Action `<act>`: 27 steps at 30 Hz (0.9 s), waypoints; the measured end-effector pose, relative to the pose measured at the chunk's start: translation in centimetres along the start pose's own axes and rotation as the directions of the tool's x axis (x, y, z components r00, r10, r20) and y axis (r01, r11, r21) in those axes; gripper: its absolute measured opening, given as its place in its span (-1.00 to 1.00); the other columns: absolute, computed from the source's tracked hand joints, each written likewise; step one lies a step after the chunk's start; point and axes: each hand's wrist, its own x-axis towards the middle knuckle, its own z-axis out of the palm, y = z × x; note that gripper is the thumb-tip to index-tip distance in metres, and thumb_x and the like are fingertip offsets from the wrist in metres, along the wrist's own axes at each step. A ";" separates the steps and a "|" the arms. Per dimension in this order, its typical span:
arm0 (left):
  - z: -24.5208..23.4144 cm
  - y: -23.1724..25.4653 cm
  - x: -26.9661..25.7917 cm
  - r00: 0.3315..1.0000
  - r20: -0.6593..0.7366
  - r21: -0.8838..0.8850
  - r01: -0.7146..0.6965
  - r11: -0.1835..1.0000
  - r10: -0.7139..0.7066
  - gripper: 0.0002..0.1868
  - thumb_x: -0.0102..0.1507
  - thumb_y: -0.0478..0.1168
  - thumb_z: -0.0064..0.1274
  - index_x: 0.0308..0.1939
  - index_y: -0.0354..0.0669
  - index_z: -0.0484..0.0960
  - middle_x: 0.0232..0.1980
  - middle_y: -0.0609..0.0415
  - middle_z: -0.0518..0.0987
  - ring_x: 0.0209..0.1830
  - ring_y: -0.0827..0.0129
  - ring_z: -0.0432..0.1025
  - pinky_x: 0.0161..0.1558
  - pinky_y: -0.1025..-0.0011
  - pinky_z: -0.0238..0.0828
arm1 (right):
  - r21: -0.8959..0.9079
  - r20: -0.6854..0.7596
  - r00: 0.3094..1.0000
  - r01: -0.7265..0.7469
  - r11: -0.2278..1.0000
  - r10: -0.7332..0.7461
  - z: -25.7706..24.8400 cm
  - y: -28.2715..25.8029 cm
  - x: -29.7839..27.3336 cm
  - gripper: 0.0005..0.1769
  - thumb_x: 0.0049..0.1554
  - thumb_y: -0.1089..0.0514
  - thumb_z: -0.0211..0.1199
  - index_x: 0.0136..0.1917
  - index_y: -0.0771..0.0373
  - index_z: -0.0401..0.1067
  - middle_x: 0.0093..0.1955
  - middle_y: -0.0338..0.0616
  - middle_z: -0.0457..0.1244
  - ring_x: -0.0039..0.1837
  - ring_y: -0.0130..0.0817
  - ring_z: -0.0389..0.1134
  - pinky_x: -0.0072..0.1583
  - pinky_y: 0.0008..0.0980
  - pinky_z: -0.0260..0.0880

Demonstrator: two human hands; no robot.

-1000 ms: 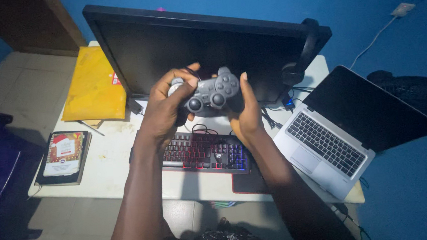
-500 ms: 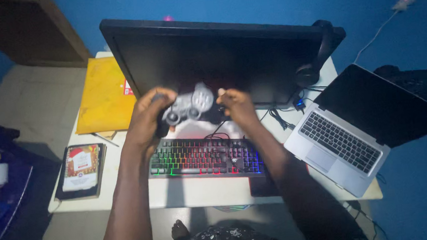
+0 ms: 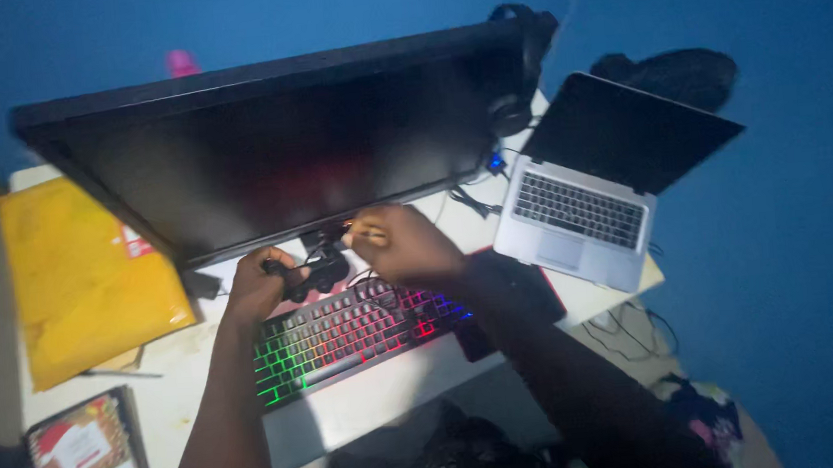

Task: The person sets up a computer workstation by connecting a laptop to a monitor with a cable, placing headphones on the monitor, and arranging a keyboard, mouse, and game controller on the desk. They also move a yellow envelope and a notebook to a nearby chair.

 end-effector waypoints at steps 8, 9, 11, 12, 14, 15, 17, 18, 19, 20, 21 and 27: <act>0.6 -2.4 1.1 0.981 -0.191 0.380 0.044 0.924 0.033 -0.80 -0.11 -0.36 0.16 -0.44 -0.22 0.51 -0.50 0.04 0.52 -0.52 0.44 0.39 -0.42 0.47 0.29 | -0.279 0.008 0.983 -0.172 0.945 0.182 2.8 0.5 1.5 -0.80 -0.02 0.10 0.05 -0.23 0.27 0.38 -0.26 0.04 0.27 -0.18 -0.12 0.32 -0.10 -0.23 0.26; 0.7 -2.4 0.9 0.977 -0.206 0.395 0.027 0.918 0.060 -0.78 -0.14 -0.37 0.15 -0.43 -0.22 0.50 -0.49 0.05 0.52 -0.49 0.42 0.41 -0.40 0.46 0.31 | -0.281 -0.020 0.997 -0.074 0.957 0.072 3.3 0.5 1.5 -0.79 -0.04 0.11 0.06 -0.21 0.27 0.38 -0.25 0.05 0.27 -0.16 -0.10 0.31 -0.08 -0.22 0.26; 0.7 -2.1 0.4 0.972 -0.231 0.435 0.062 0.898 0.045 -0.74 -0.16 -0.36 0.15 -0.40 -0.20 0.51 -0.46 0.04 0.53 -0.45 0.37 0.43 -0.36 0.44 0.32 | -0.290 -0.073 0.985 0.126 0.949 -0.153 4.4 0.4 1.5 -0.77 -0.08 0.12 0.09 -0.17 0.28 0.38 -0.21 0.05 0.27 -0.11 -0.07 0.30 -0.05 -0.21 0.25; 0.7 -1.9 0.0 0.970 -0.241 0.458 0.110 0.882 0.004 -0.73 -0.15 -0.34 0.15 -0.38 -0.17 0.52 -0.44 0.02 0.53 -0.44 0.33 0.44 -0.33 0.43 0.33 | -0.290 -0.031 0.998 0.044 0.956 -0.056 4.6 0.3 1.9 -0.77 -0.09 0.12 0.09 -0.16 0.26 0.38 -0.20 0.05 0.28 -0.10 -0.08 0.30 -0.03 -0.21 0.25; 0.7 -1.0 -0.5 0.968 -0.242 0.511 0.068 0.857 0.068 -0.69 -0.20 -0.33 0.19 -0.37 -0.13 0.56 -0.36 -0.03 0.53 -0.38 0.25 0.44 -0.30 0.40 0.31 | -0.301 0.053 0.989 -0.117 0.946 0.139 4.9 0.0 2.8 -0.77 -0.09 0.13 0.08 -0.15 0.24 0.39 -0.17 0.05 0.28 -0.08 -0.09 0.30 0.01 -0.21 0.24; 0.8 -0.5 -0.9 0.959 -0.227 0.542 -0.022 0.840 0.172 -0.65 -0.25 -0.35 0.21 -0.38 -0.12 0.59 -0.30 -0.06 0.51 -0.34 0.20 0.42 -0.29 0.37 0.28 | -0.299 0.046 0.991 -0.104 0.948 0.123 4.9 -0.2 2.9 -0.76 -0.09 0.13 0.09 -0.14 0.26 0.38 -0.16 0.07 0.27 -0.06 -0.08 0.29 0.01 -0.21 0.24; 1.1 0.4 -2.0 0.898 -0.185 0.593 -0.222 0.774 0.399 -0.60 -0.28 -0.36 0.21 -0.35 -0.15 0.60 -0.19 -0.12 0.49 -0.27 0.10 0.39 -0.27 0.33 0.25 | -0.293 0.039 0.995 -0.079 0.953 0.094 5.0 -0.5 2.7 -0.73 -0.09 0.12 0.11 -0.12 0.29 0.36 -0.14 0.10 0.27 -0.02 -0.06 0.27 0.02 -0.19 0.22; 1.5 1.0 -2.4 0.839 -0.156 0.613 -0.332 0.717 0.521 -0.58 -0.27 -0.36 0.18 -0.31 -0.18 0.58 -0.14 -0.15 0.47 -0.23 0.05 0.39 -0.25 0.31 0.25 | -0.287 0.048 0.995 -0.071 0.955 0.088 5.0 -0.6 2.7 -0.73 -0.08 0.11 0.11 -0.12 0.30 0.36 -0.15 0.09 0.27 -0.04 -0.08 0.28 0.01 -0.20 0.23; 2.1 1.6 -2.9 0.763 -0.124 0.629 -0.434 0.645 0.634 -0.56 -0.26 -0.35 0.15 -0.27 -0.22 0.57 -0.09 -0.19 0.46 -0.19 0.00 0.39 -0.24 0.28 0.25 | -0.280 0.057 0.995 -0.063 0.958 0.082 4.9 -0.7 2.7 -0.73 -0.06 0.10 0.11 -0.13 0.30 0.36 -0.16 0.09 0.27 -0.05 -0.09 0.30 0.01 -0.21 0.24; 2.7 2.4 -3.4 0.877 -0.156 0.555 -0.303 0.774 0.455 -0.59 -0.19 -0.35 0.09 -0.23 -0.17 0.53 -0.10 -0.14 0.47 -0.27 0.05 0.42 -0.28 0.29 0.29 | -0.273 0.068 0.995 -0.052 0.961 0.073 4.7 -0.8 2.6 -0.73 -0.05 0.09 0.11 -0.14 0.31 0.37 -0.17 0.09 0.27 -0.07 -0.11 0.31 0.00 -0.23 0.24; 3.4 3.1 -3.8 0.952 -0.168 0.472 -0.151 0.869 0.256 -0.61 -0.11 -0.35 0.02 -0.18 -0.13 0.49 -0.12 -0.09 0.49 -0.35 0.11 0.46 -0.31 0.30 0.34 | -0.246 0.093 0.991 -0.071 0.967 0.096 4.5 -0.8 2.5 -0.74 -0.07 0.08 0.13 -0.17 0.32 0.37 -0.21 0.08 0.27 -0.10 -0.14 0.32 -0.03 -0.24 0.25; 4.9 5.5 -5.7 0.927 -0.338 0.522 0.043 0.852 0.161 -0.82 0.10 -0.27 -0.08 -0.26 -0.11 0.59 -0.32 -0.12 0.54 -0.35 0.14 0.46 -0.23 0.28 0.34 | -0.198 0.232 0.971 -0.002 0.980 0.049 3.5 0.5 2.5 -0.79 -0.03 0.08 0.06 -0.23 0.26 0.36 -0.31 -0.03 0.27 -0.23 -0.23 0.32 -0.14 -0.28 0.25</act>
